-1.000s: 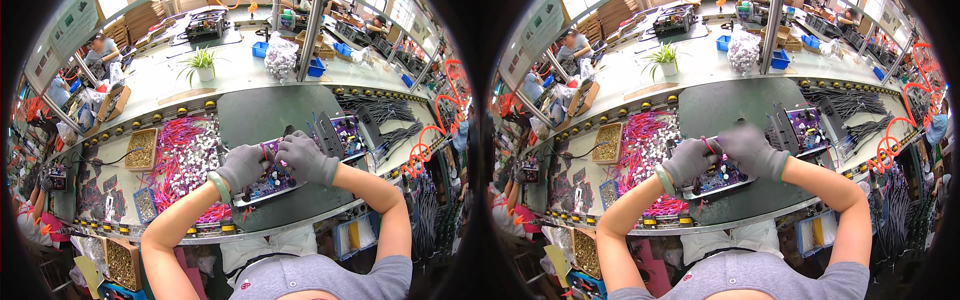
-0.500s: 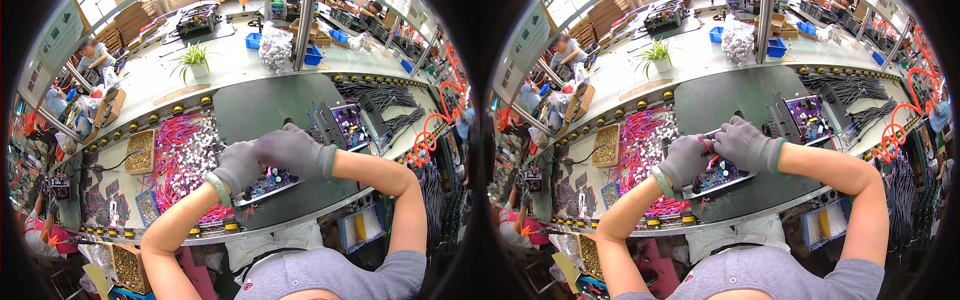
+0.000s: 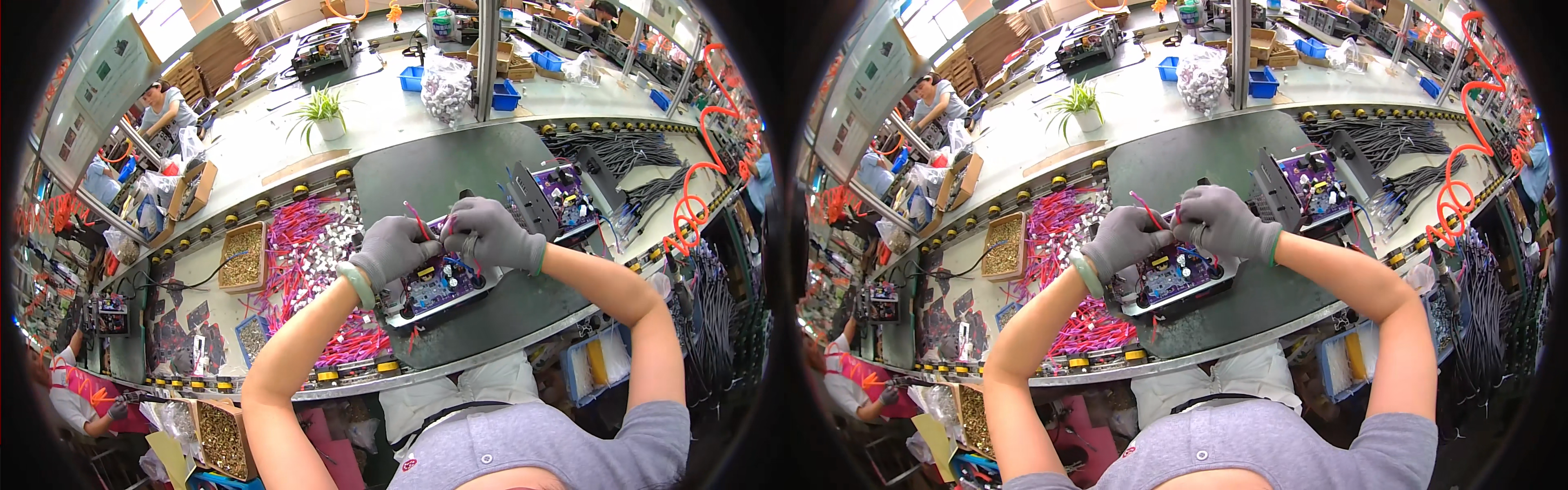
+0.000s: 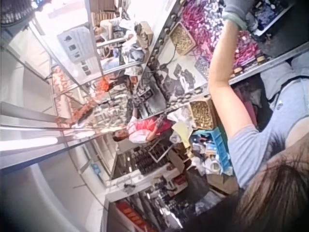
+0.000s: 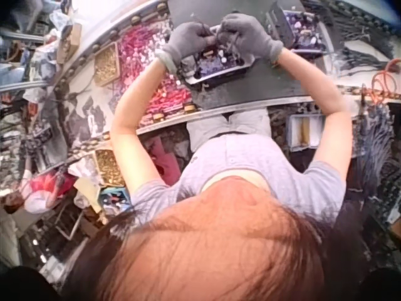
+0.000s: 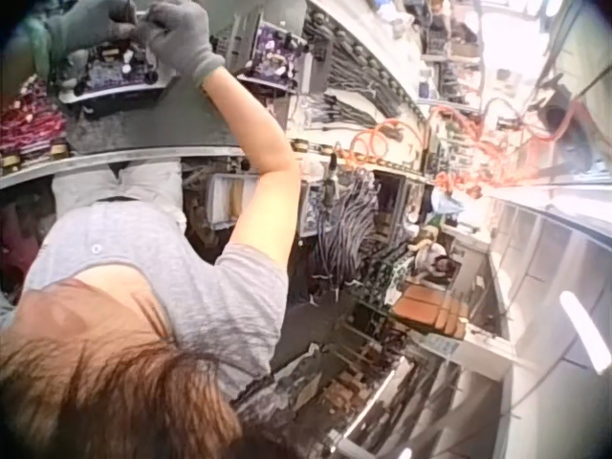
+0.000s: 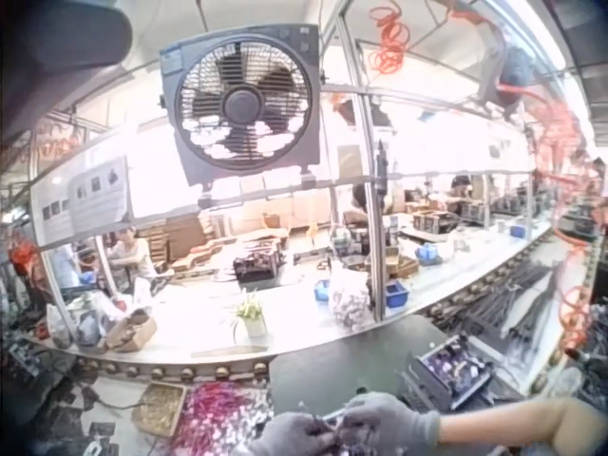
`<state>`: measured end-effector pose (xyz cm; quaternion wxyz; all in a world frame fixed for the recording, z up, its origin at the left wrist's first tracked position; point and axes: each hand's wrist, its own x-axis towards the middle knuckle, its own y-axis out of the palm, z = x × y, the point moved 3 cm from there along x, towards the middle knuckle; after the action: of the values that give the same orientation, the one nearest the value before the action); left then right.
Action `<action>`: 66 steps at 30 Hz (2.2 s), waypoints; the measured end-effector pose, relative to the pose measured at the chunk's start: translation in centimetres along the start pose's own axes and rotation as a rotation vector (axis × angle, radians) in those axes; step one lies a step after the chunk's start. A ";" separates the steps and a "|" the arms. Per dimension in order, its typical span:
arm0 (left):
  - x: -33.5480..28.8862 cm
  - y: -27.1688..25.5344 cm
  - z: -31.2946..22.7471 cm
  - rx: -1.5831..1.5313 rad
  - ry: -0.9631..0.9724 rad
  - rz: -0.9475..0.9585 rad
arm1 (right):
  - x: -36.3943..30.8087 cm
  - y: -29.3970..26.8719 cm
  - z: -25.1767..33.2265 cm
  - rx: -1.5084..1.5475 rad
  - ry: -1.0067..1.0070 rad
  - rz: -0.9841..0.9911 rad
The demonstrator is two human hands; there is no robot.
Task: The person assembles electronic components on a circuit board using a pneumatic screwdriver and pliers. They secure screws, connect wires, and manipulate small parts on a workbench in a factory setting.
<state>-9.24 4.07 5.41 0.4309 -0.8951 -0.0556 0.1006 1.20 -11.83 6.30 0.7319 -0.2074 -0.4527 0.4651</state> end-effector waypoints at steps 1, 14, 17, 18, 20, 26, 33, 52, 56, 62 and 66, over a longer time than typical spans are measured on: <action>0.1 0.2 0.1 -0.003 0.001 -0.003 | -0.1 0.0 -0.3 0.099 0.031 -0.055; -0.3 1.2 -1.8 0.296 0.329 -0.115 | -0.2 0.0 -0.4 0.254 0.024 -0.140; -0.3 1.4 -2.1 0.369 0.268 -0.055 | -0.2 0.0 -0.4 0.233 0.021 -0.145; -0.5 1.6 -2.0 0.384 0.264 -0.039 | -0.2 0.0 -0.4 0.220 0.021 -0.147; -0.4 1.8 -1.8 0.407 0.271 -0.031 | -0.4 0.0 -0.6 0.225 0.019 -0.147; -0.2 1.7 -2.2 0.416 0.299 -0.028 | -0.3 -0.1 -0.6 0.196 0.011 -0.168; -0.1 1.8 -0.5 0.375 0.401 -0.021 | -0.7 -0.3 -0.3 0.225 -0.008 -0.162; 2.6 1.7 -3.8 -0.553 0.109 0.053 | -2.0 -3.2 0.6 -0.369 -0.105 -0.387; 2.5 1.3 -4.2 -0.726 -0.034 0.179 | -1.1 -3.5 0.5 -0.809 -0.307 -0.167; 3.3 0.9 -4.9 0.503 0.141 -0.142 | 1.9 -3.0 -0.3 -0.825 -0.187 0.195; 3.4 2.2 -3.4 0.414 -0.017 -0.019 | -0.4 -2.8 -0.9 -0.381 0.297 0.044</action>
<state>-5.10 0.76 5.34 0.6061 -0.7859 -0.0456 0.1133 3.26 -13.44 7.67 0.7279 -0.4175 -0.4150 0.3515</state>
